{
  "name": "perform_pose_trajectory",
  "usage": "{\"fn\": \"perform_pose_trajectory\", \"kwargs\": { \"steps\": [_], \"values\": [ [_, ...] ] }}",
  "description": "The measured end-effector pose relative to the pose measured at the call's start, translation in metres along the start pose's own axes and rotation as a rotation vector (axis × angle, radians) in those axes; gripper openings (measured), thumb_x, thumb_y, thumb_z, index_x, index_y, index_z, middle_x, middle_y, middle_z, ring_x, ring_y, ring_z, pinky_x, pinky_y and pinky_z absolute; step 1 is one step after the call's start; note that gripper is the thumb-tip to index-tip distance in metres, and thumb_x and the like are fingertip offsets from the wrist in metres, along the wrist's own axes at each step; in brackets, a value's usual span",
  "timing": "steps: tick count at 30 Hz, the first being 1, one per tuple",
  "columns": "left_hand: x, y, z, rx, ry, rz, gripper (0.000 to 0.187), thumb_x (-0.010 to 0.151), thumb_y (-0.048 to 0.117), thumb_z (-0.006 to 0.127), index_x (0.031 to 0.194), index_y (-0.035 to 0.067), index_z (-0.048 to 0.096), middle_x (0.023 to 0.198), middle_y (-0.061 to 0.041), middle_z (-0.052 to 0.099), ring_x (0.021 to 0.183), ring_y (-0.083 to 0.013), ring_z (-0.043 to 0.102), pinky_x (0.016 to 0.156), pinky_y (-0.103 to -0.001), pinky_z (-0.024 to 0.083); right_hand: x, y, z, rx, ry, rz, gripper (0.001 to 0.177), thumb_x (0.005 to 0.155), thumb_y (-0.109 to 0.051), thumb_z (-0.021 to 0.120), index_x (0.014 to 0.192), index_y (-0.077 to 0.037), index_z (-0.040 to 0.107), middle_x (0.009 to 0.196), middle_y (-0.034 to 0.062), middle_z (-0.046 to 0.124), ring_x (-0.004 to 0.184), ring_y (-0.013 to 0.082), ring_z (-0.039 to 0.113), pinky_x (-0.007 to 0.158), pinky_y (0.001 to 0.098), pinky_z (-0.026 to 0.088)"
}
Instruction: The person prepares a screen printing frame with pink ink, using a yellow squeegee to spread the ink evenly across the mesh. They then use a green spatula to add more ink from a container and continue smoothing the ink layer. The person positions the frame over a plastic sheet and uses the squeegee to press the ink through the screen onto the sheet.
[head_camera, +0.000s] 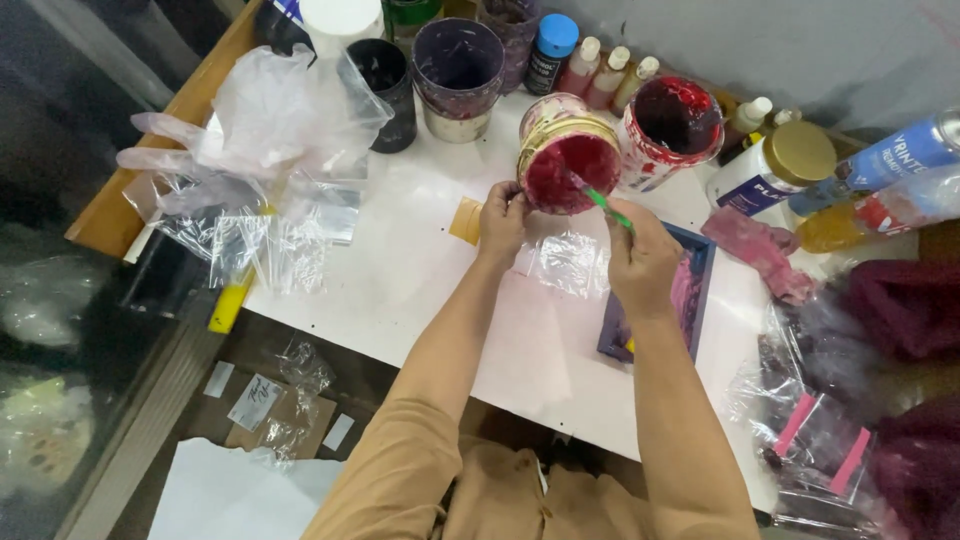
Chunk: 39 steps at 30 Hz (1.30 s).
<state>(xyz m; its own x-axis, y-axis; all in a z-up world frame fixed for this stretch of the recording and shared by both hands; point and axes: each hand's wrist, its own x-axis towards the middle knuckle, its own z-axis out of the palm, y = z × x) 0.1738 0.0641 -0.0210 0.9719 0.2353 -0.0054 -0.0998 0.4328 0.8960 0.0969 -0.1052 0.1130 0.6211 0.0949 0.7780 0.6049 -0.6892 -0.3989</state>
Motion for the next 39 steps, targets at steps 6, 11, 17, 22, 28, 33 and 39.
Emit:
{"fn": "perform_pose_trajectory", "kwargs": {
  "steps": [6,11,17,22,28,33,39],
  "values": [
    [0.003,-0.011,0.005,-0.044,-0.012,0.011,0.012,0.104,0.005,0.056,0.115,0.004,0.06,0.101,-0.01,0.063,0.093,-0.0183,0.069,0.093,-0.038,0.059,-0.02,-0.006,0.024,-0.084,-0.072,-0.062,0.012,0.1,-0.012,0.073,0.111,-0.012,0.077,0.102,0.0043,0.077,0.096,0.0248,0.075,0.087,0.0368,0.058],
    [0.0,0.0,0.007,-0.03,-0.01,0.037,0.013,0.104,0.005,0.055,0.116,0.002,0.059,0.101,-0.01,0.063,0.093,-0.0186,0.069,0.092,-0.038,0.059,-0.027,0.019,0.03,-0.048,0.09,0.062,0.01,0.104,-0.011,0.068,0.111,-0.009,0.075,0.1,0.0093,0.077,0.094,0.0283,0.074,0.086,0.0375,0.057],
    [-0.011,0.004,0.013,0.02,-0.014,0.043,0.013,0.104,0.006,0.055,0.115,0.004,0.06,0.1,-0.009,0.064,0.091,-0.017,0.069,0.09,-0.037,0.059,-0.007,-0.005,0.0,0.02,0.171,0.111,0.009,0.105,-0.008,0.07,0.11,-0.004,0.075,0.097,0.013,0.077,0.091,0.0312,0.075,0.082,0.0375,0.058],
    [-0.013,0.001,0.017,0.068,0.0,0.052,0.012,0.103,0.006,0.056,0.114,0.004,0.061,0.098,-0.009,0.065,0.089,-0.0176,0.07,0.09,-0.038,0.059,-0.011,0.004,0.008,-0.038,0.165,0.015,0.007,0.104,-0.009,0.072,0.105,-0.005,0.078,0.098,0.0111,0.078,0.091,0.0318,0.076,0.083,0.0369,0.058],
    [-0.008,-0.01,0.02,0.062,0.006,0.072,0.014,0.103,0.006,0.056,0.115,0.003,0.062,0.098,-0.012,0.066,0.087,-0.0184,0.069,0.089,-0.039,0.059,-0.006,-0.002,-0.005,0.02,0.195,0.115,0.007,0.105,-0.01,0.073,0.107,-0.003,0.073,0.097,0.0144,0.077,0.093,0.0351,0.075,0.082,0.0396,0.058],
    [-0.012,0.0,0.028,0.039,0.009,0.079,0.013,0.103,0.006,0.056,0.114,0.001,0.061,0.098,-0.012,0.066,0.086,-0.0191,0.07,0.087,-0.037,0.06,-0.015,0.016,0.009,0.072,0.19,0.238,0.012,0.107,-0.017,0.071,0.108,-0.005,0.074,0.092,0.014,0.077,0.085,0.0316,0.076,0.074,0.0388,0.06],
    [-0.005,-0.007,0.028,-0.049,0.031,0.07,0.016,0.103,0.003,0.054,0.118,-0.004,0.058,0.099,-0.015,0.062,0.087,-0.0229,0.069,0.088,-0.041,0.06,-0.022,0.026,-0.008,0.514,0.521,0.562,0.012,0.111,-0.012,0.052,0.121,-0.007,0.055,0.112,0.0089,0.067,0.084,0.0239,0.075,0.081,0.0349,0.067]
  ]
}}
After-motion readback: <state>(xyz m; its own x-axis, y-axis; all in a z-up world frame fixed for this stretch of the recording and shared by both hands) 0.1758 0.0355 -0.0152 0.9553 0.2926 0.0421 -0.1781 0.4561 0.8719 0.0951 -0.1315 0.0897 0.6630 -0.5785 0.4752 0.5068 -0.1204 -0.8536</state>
